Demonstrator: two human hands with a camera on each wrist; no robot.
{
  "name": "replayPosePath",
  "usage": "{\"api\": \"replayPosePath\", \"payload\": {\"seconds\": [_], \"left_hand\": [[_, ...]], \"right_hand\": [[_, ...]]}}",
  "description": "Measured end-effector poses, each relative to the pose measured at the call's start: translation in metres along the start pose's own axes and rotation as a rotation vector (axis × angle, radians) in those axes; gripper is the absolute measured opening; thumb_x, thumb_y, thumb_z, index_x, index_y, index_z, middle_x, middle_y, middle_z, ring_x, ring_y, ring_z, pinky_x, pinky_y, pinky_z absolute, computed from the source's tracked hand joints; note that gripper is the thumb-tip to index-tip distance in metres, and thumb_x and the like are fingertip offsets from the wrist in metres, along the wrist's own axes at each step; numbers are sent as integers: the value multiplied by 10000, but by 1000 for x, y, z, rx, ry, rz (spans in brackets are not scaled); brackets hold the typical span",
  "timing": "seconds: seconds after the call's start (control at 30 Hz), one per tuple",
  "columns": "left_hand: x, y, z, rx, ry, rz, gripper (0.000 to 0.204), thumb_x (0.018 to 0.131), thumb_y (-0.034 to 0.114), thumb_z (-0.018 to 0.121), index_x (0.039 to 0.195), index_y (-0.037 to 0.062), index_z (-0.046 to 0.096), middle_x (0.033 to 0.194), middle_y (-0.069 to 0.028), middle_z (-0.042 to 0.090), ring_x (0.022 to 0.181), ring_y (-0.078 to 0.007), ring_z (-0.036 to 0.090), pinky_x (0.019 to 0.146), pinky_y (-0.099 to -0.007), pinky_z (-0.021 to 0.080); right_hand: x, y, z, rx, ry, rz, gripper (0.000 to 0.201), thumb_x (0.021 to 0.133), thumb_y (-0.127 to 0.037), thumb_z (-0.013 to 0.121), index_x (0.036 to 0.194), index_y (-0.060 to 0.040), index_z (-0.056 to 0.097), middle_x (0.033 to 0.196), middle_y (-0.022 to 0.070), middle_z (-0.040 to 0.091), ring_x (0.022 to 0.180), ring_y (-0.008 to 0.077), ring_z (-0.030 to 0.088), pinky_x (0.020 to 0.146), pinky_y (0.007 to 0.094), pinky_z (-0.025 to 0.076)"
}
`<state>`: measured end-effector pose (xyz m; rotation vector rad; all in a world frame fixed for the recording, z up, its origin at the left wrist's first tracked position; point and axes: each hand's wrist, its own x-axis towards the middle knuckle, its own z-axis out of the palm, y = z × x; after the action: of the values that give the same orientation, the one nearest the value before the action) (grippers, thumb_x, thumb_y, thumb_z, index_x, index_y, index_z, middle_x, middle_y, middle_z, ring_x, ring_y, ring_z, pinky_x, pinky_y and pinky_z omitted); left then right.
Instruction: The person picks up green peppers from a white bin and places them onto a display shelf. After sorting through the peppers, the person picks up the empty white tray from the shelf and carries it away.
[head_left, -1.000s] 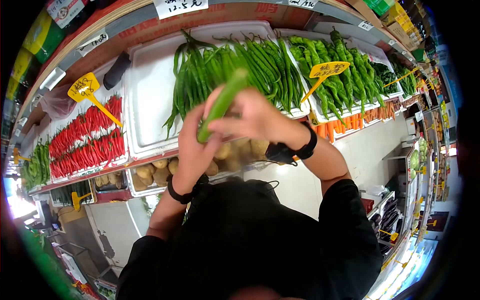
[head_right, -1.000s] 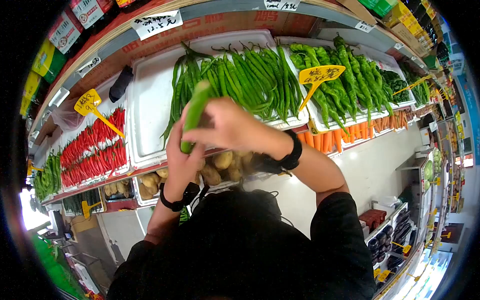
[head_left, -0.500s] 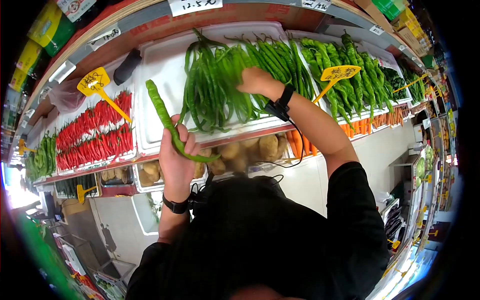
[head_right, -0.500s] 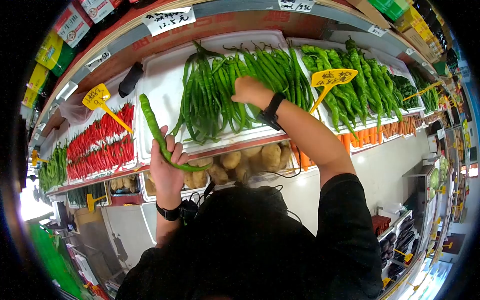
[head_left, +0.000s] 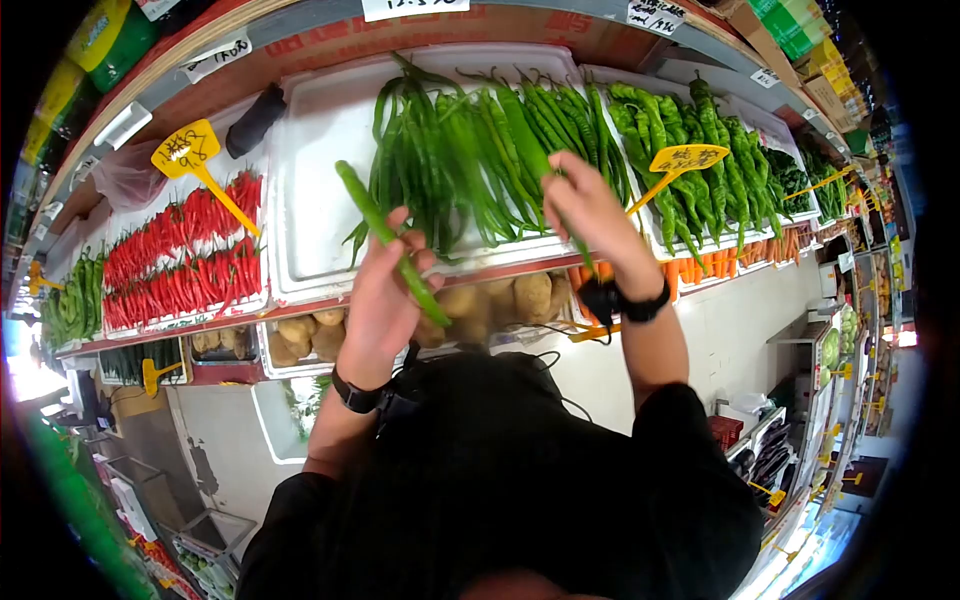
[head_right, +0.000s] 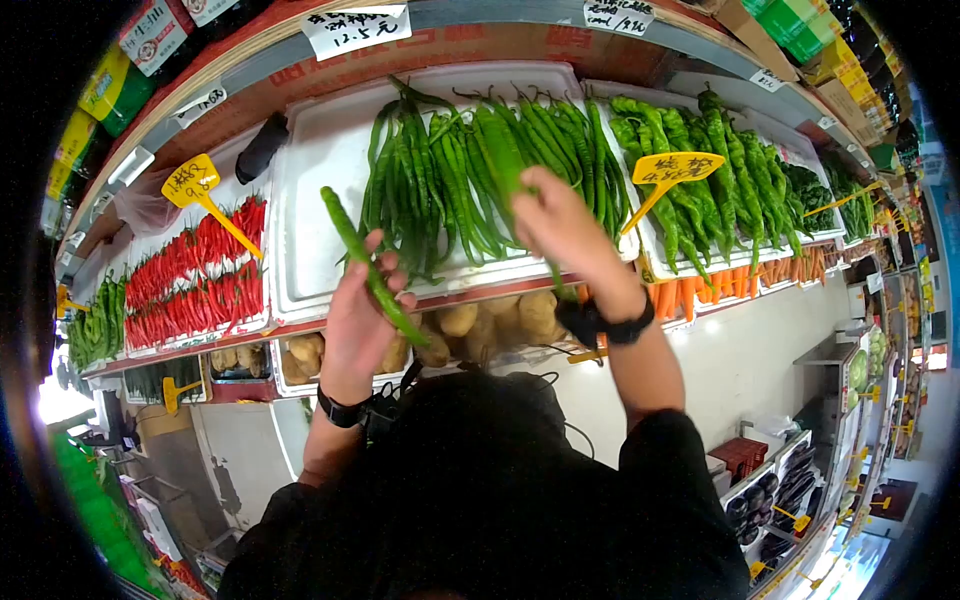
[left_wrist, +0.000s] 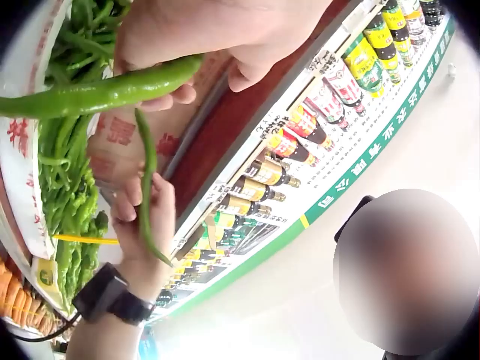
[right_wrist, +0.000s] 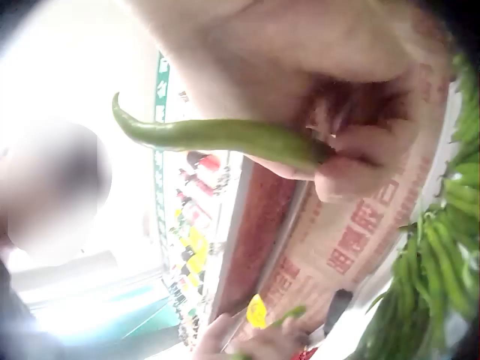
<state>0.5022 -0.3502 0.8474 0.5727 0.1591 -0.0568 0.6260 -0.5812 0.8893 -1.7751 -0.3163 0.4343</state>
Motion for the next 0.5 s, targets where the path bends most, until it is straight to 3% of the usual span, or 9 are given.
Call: {"api": "replayPosePath", "payload": {"seconds": [0.07, 0.1, 0.17, 0.2, 0.23, 0.33, 0.37, 0.4, 0.5], "left_hand": [[9, -12, 5, 39, -24, -14, 528, 886, 167, 604, 1339, 99, 342, 1078, -38, 495, 934, -151, 501, 766, -319, 442], [11, -16, 11, 82, -26, 0, 524, 890, 156, 600, 1341, 94, 339, 1086, -40, 492, 938, -152, 502, 768, -316, 444], [11, -24, 29, 176, -34, 22, 518, 899, 135, 591, 1344, 85, 332, 1100, -43, 484, 947, -154, 505, 774, -310, 447], [10, -28, 36, 212, 30, 36, 432, 914, 144, 549, 1305, 71, 381, 1028, -52, 511, 940, -176, 525, 853, -356, 451], [11, -30, 33, 168, 39, 36, 415, 912, 121, 551, 1289, 69, 385, 1009, -49, 511, 917, -169, 522, 823, -331, 447], [12, -30, 24, 66, 59, 67, 317, 906, 75, 533, 1204, 65, 424, 877, -23, 486, 792, -136, 488, 730, -278, 426], [9, -27, 24, 73, 61, 68, 299, 910, 93, 523, 1195, 71, 434, 860, -16, 470, 760, -126, 467, 713, -279, 413], [6, -24, 23, 79, 63, 69, 282, 915, 111, 513, 1185, 77, 443, 842, -8, 454, 728, -115, 446, 696, -280, 400], [-4, -15, 19, 106, 59, 40, 276, 916, 119, 490, 1189, 82, 472, 787, 7, 403, 612, -81, 380, 600, -259, 355]], "right_hand": [[-33, -3, 26, -200, 35, -152, 204, 919, -97, 502, 1110, -42, 456, 563, -25, 451, 466, 61, 420, 417, 234, 340], [-52, -22, 39, -321, -7, -121, 261, 903, -160, 542, 1107, -17, 464, 654, 98, 593, 526, 188, 561, 477, 327, 414], [-67, -24, 63, -531, -94, -180, 298, 901, -205, 542, 1135, -45, 450, 625, 166, 588, 549, 294, 592, 512, 374, 448], [-68, -24, 69, -573, -86, -274, 268, 903, -220, 543, 1094, -42, 488, 614, 160, 585, 546, 284, 589, 516, 368, 447], [-70, -24, 73, -616, -79, -368, 249, 904, -236, 544, 1053, -38, 526, 602, 154, 582, 543, 274, 587, 520, 363, 446], [-35, -11, 50, -305, -90, -344, 248, 902, -262, 556, 908, -20, 605, 620, 146, 595, 532, 254, 575, 524, 354, 438], [-19, -17, 40, -207, 25, -300, 257, 899, -229, 573, 811, 10, 610, 612, 39, 561, 581, 107, 518, 551, 265, 421], [3, -15, 24, -411, 92, -243, 286, 888, -288, 578, 832, -14, 637, 636, 132, 605, 556, 227, 579, 533, 334, 437], [73, 44, -10, -838, 95, -88, 406, 783, -385, 657, 893, 4, 625, 825, 178, 655, 785, 335, 636, 698, 403, 497]]}}
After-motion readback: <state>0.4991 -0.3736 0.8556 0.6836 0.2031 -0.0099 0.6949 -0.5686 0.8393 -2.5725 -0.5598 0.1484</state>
